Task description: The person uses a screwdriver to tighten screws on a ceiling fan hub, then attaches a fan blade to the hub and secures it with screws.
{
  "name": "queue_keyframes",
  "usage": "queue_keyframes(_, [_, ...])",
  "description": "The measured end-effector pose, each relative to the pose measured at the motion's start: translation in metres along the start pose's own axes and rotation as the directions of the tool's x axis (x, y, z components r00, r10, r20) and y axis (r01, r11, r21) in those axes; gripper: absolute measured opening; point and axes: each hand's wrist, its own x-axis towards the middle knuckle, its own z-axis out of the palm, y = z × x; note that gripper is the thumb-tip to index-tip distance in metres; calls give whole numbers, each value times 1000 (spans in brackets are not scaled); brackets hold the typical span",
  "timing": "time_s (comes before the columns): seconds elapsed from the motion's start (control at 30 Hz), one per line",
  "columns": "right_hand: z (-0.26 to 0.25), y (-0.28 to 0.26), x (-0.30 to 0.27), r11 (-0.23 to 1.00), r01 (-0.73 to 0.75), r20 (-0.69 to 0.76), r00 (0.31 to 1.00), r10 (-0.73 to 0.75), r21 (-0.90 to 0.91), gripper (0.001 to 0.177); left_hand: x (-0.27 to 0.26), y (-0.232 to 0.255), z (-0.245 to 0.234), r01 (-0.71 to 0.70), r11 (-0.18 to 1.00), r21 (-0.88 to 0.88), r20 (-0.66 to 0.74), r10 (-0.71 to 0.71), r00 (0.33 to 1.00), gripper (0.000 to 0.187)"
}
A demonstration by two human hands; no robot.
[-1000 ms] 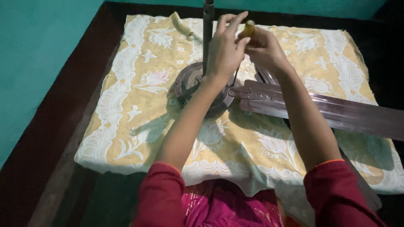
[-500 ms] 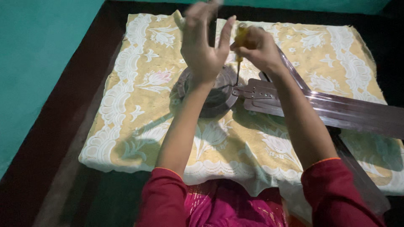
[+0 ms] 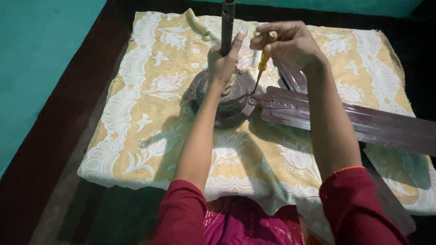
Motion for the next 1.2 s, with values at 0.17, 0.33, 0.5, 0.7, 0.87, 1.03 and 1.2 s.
queue_keyframes(0.17, [-11,34,26,946,226,243,928,-281,232,21,3,0,-8,-50,998,-50,46,53,998,52])
queue_keyframes(0.33, [-16,53,30,961,36,-68,998,-18,274,53,-1,-7,14,-65,997,47,-168,72,983,47])
queue_keyframes(0.5, [18,58,36,985,170,-388,909,-150,18,54,-6,-9,31,-202,960,193,-373,262,890,41])
queue_keyframes(0.7, [33,74,31,952,255,-571,761,-306,-170,51,-14,0,36,-288,936,200,-438,349,829,33])
queue_keyframes(0.87, [31,83,34,892,424,-707,582,-401,-157,50,-20,9,40,-161,973,165,-440,219,871,35])
queue_keyframes(1.03, [30,85,30,899,405,-746,546,-382,-164,50,-24,11,38,-200,960,194,-441,267,857,36])
queue_keyframes(1.2, [10,69,8,949,315,-581,778,-239,31,43,-28,5,23,-169,979,113,-413,201,888,42])
